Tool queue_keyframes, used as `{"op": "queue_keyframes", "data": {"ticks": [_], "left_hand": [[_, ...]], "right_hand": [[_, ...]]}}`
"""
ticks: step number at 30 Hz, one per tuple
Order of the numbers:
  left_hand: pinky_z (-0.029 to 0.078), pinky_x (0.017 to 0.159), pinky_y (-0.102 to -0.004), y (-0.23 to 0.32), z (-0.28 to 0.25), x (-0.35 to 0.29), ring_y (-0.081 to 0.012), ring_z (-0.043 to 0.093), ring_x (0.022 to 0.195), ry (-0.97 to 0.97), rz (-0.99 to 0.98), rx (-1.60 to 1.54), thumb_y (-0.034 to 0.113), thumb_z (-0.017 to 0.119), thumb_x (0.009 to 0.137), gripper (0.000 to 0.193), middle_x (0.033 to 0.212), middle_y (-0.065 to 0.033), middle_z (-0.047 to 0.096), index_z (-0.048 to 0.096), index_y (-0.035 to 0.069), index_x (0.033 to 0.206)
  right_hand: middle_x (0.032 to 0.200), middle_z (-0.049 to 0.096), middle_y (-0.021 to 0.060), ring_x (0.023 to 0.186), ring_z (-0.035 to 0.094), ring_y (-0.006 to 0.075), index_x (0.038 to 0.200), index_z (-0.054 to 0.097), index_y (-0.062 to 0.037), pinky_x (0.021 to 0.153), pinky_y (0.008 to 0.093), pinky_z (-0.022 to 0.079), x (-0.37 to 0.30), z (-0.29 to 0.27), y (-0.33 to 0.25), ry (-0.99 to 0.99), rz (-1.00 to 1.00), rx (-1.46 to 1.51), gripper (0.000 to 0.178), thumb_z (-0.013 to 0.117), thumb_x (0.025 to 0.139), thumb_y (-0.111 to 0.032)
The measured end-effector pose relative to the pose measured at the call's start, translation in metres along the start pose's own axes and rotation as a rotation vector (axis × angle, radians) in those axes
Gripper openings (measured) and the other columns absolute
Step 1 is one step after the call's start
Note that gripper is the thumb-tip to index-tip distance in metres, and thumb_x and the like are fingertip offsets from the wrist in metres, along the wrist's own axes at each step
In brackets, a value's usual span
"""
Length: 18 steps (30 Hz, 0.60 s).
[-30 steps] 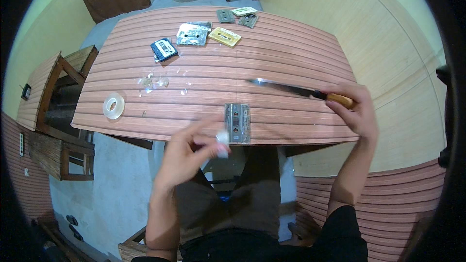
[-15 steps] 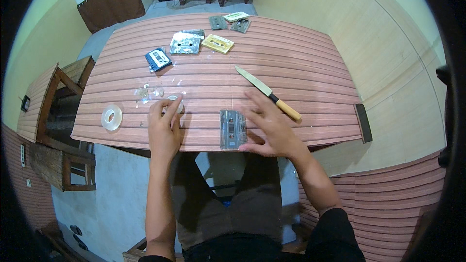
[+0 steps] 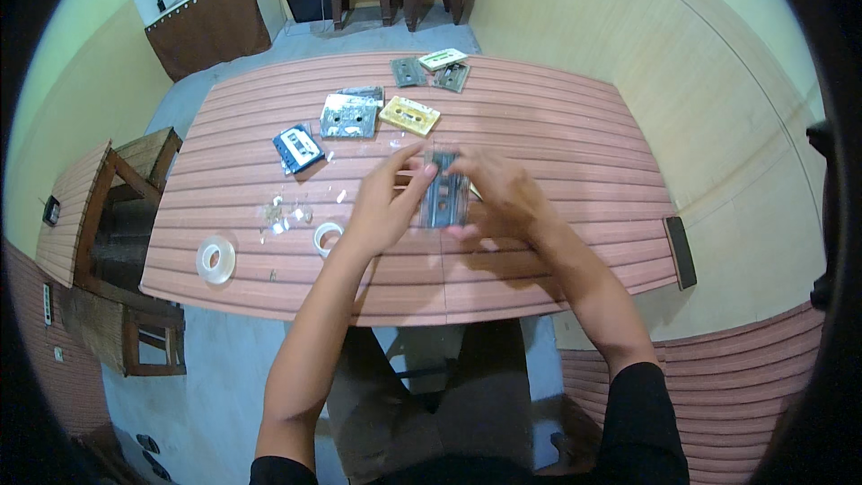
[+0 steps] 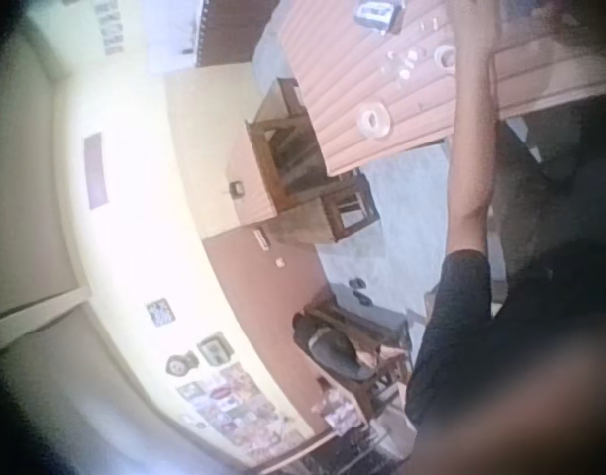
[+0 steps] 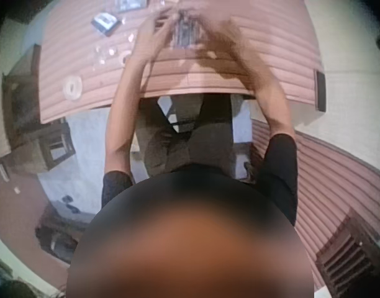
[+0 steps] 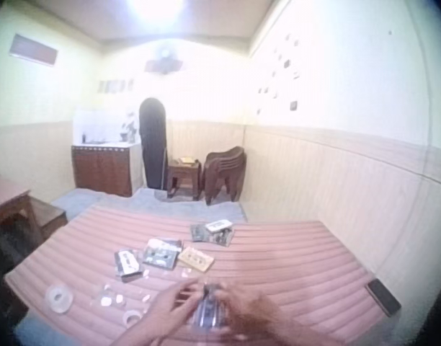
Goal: The person places a cassette tape on the wall, then moves to a table to repair another cassette. They apply tape to the cassette, use a knife to trim excess tape, and then place the repaired cassette on the wall.
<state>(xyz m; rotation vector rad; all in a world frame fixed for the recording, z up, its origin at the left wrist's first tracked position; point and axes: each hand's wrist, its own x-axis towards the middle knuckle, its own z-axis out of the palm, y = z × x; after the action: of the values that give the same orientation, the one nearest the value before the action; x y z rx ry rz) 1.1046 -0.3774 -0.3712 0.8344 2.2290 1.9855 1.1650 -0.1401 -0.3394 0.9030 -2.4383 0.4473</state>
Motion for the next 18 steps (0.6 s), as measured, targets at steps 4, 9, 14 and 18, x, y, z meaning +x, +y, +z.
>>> {"op": "queue_keyframes", "data": {"ticks": [4,9,14,18], "left_hand": [[0.060,0.083,-0.0301,-0.019,0.031,0.066,-0.0154,0.071,0.106,-0.056,-0.166,-0.320,0.011,0.068,0.113,0.044,0.127,-0.0140,0.073,0.057,0.006,0.155],[0.063,0.088,-0.0318,-0.033,0.049,0.058,-0.0188,0.074,0.112,0.029,0.041,-0.410,0.001,0.068,0.110,0.056,0.132,-0.0148,0.074,0.048,0.013,0.162],[0.054,0.074,-0.0229,-0.031,0.044,0.048,-0.0091,0.070,0.093,-0.073,-0.017,-0.228,0.004,0.070,0.111,0.048,0.114,-0.0079,0.076,0.055,0.007,0.156],[0.044,0.065,-0.0201,-0.024,0.037,0.051,-0.0028,0.062,0.079,-0.055,-0.058,-0.100,0.006,0.070,0.111,0.040,0.096,-0.0015,0.075,0.063,0.005,0.151]], "right_hand": [[0.162,0.053,0.0208,0.137,0.064,0.0419,0.164,0.042,-0.0087,0.111,0.0489,0.056,0.021,-0.003,0.044,0.145,0.090,0.154,0.122,0.110,0.065,-0.034],[0.167,0.048,0.0166,0.138,0.063,0.0247,0.176,0.025,-0.0065,0.110,0.0409,0.057,0.002,0.024,0.044,0.188,0.773,1.072,0.115,0.099,0.088,-0.018],[0.130,0.074,0.0115,0.117,0.072,0.0159,0.156,0.055,0.0024,0.101,0.0349,0.060,-0.014,0.043,0.050,0.207,0.698,1.034,0.065,0.085,0.098,-0.006],[0.131,0.072,0.0133,0.116,0.073,0.0170,0.153,0.054,0.0026,0.096,0.0337,0.063,-0.013,0.047,0.048,0.225,0.726,1.174,0.063,0.085,0.098,-0.005]]}}
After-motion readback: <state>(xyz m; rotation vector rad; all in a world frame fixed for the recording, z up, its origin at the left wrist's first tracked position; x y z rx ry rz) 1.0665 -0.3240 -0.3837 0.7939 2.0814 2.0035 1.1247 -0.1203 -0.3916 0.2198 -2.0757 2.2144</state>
